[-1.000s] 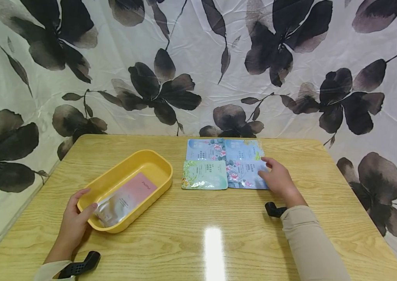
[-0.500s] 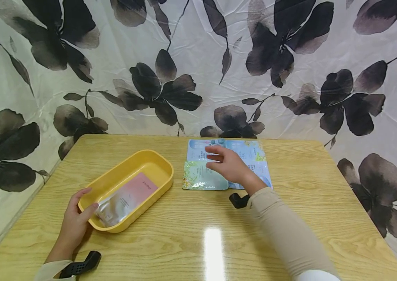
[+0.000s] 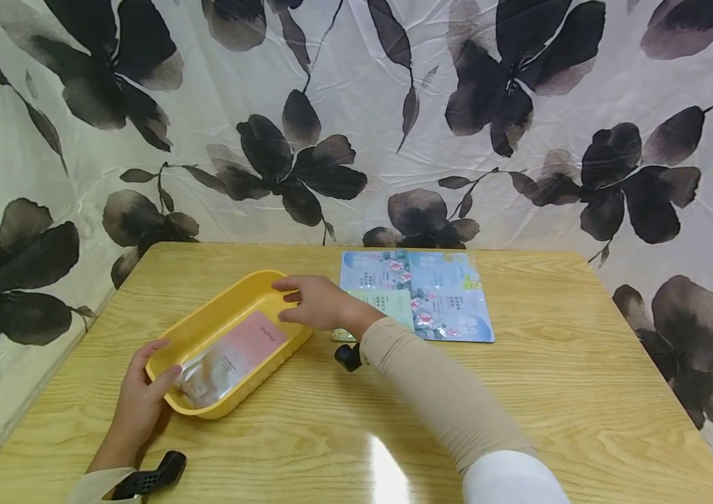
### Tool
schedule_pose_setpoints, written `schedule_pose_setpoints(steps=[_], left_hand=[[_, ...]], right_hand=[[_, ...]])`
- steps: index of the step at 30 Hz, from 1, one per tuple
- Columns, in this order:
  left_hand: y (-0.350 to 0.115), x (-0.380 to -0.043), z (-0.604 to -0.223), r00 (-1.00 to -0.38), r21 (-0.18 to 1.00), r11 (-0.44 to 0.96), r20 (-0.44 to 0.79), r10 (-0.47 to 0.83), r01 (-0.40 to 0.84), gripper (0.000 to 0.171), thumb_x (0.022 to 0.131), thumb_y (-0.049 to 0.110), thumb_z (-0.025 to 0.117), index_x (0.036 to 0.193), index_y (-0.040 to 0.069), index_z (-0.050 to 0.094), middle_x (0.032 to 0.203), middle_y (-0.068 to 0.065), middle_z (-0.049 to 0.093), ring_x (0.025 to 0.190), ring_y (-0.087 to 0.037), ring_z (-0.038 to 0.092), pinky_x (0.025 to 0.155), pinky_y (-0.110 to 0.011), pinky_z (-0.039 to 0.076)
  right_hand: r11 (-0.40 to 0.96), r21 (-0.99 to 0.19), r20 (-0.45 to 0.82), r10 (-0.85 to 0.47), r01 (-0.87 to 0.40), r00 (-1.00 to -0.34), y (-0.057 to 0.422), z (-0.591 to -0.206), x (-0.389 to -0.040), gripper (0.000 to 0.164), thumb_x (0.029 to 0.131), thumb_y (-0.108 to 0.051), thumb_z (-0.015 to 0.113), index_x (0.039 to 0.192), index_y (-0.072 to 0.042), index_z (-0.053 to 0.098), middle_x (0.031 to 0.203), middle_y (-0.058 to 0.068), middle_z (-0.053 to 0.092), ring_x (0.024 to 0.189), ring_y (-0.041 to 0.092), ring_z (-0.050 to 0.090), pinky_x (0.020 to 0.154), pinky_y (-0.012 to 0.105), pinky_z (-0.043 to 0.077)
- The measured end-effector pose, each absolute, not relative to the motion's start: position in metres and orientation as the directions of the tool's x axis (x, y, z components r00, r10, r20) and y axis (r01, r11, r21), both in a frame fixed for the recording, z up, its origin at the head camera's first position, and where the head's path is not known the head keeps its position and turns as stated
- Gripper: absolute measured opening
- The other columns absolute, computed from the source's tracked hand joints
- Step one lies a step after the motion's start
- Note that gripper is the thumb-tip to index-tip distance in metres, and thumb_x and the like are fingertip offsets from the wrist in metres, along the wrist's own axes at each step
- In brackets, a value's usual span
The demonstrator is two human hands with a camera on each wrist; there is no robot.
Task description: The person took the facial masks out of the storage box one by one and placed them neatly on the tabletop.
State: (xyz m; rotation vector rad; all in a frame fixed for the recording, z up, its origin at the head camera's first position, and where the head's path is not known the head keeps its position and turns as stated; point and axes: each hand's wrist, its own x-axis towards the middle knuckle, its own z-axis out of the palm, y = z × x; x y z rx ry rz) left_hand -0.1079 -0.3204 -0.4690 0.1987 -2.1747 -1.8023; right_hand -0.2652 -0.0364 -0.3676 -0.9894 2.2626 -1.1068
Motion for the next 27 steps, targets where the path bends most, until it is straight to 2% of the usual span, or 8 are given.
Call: schedule_pose_setpoints(steps=[4,10,16,18,20,22,25,27], left_hand=[[-0.321,-0.108,-0.468,-0.942,0.974,0.205,0.153,-0.297,0.094,0.046,0.1,-0.002,0.052,0.142,-0.007,0.032,0.142,-0.02,0.032,0.116,-0.01,0.043,0.089,-0.007,0.039],[-0.32,-0.108,-0.47,-0.942,0.977,0.194,0.146,-0.302,0.089,0.045,0.1,-0.003,0.053,0.141,-0.005,0.035,0.141,-0.018,0.032,0.115,-0.008,0.044,0.089,-0.007,0.04],[-0.319,-0.107,-0.471,-0.943,0.979,0.168,0.158,-0.291,0.112,0.046,0.099,-0.003,0.053,0.141,-0.004,0.035,0.143,-0.024,0.031,0.114,-0.007,0.045,0.088,-0.008,0.041],[-0.319,-0.107,-0.47,-0.944,0.978,0.178,0.153,-0.293,0.104,0.046,0.1,-0.002,0.053,0.141,-0.005,0.034,0.143,-0.023,0.031,0.115,-0.008,0.045,0.088,-0.007,0.041],[-0.319,-0.107,-0.469,-0.944,0.978,0.185,0.145,-0.297,0.092,0.046,0.1,-0.001,0.053,0.141,-0.006,0.033,0.143,-0.021,0.032,0.115,-0.009,0.044,0.088,-0.007,0.041],[-0.319,-0.107,-0.468,-0.944,0.978,0.191,0.138,-0.301,0.082,0.046,0.101,-0.001,0.052,0.142,-0.006,0.033,0.142,-0.019,0.032,0.116,-0.01,0.044,0.088,-0.007,0.041],[-0.319,-0.107,-0.467,-0.945,0.979,0.188,0.133,-0.3,0.078,0.047,0.101,0.0,0.052,0.142,-0.006,0.032,0.142,-0.018,0.032,0.116,-0.01,0.044,0.088,-0.008,0.041],[-0.319,-0.106,-0.466,-0.946,0.979,0.192,0.13,-0.296,0.074,0.047,0.101,0.0,0.052,0.143,-0.006,0.031,0.143,-0.019,0.032,0.116,-0.01,0.044,0.088,-0.008,0.041]], right_hand=[[0.449,-0.783,-0.091,-0.768,-0.431,-0.634,-0.053,-0.37,-0.265,0.059,0.094,-0.015,0.07,0.148,-0.008,0.048,0.15,0.006,0.047,0.127,0.021,0.055,0.094,0.025,0.05],[0.526,-0.715,-0.153,-0.761,-0.461,-0.63,-0.072,-0.382,-0.266,0.061,0.094,-0.025,0.071,0.149,-0.01,0.048,0.149,0.006,0.049,0.127,0.021,0.055,0.097,0.025,0.047],[0.619,-0.572,-0.241,-0.754,-0.538,-0.611,-0.088,-0.388,-0.265,0.06,0.095,-0.027,0.068,0.149,-0.01,0.048,0.145,0.007,0.053,0.131,0.017,0.05,0.105,0.026,0.04],[0.645,-0.526,-0.271,-0.744,-0.553,-0.611,-0.092,-0.389,-0.264,0.061,0.094,-0.029,0.07,0.149,-0.011,0.049,0.141,0.005,0.057,0.13,0.014,0.049,0.107,0.026,0.038],[0.663,-0.504,-0.296,-0.734,-0.553,-0.611,-0.094,-0.389,-0.263,0.062,0.094,-0.029,0.072,0.149,-0.011,0.049,0.127,0.004,0.066,0.125,0.012,0.051,0.106,0.026,0.037],[0.678,-0.488,-0.314,-0.724,-0.55,-0.614,-0.095,-0.389,-0.263,0.063,0.092,-0.03,0.073,0.148,-0.012,0.05,0.117,0.002,0.069,0.118,0.011,0.052,0.104,0.026,0.038],[0.695,-0.468,-0.338,-0.712,-0.546,-0.616,-0.097,-0.389,-0.262,0.062,0.091,-0.031,0.075,0.147,-0.014,0.052,0.121,0.001,0.068,0.114,0.011,0.051,0.102,0.025,0.038],[0.703,-0.451,-0.345,-0.706,-0.55,-0.618,-0.099,-0.389,-0.261,0.062,0.09,-0.032,0.076,0.146,-0.015,0.054,0.135,0.002,0.06,0.115,0.011,0.05,0.102,0.026,0.038]])
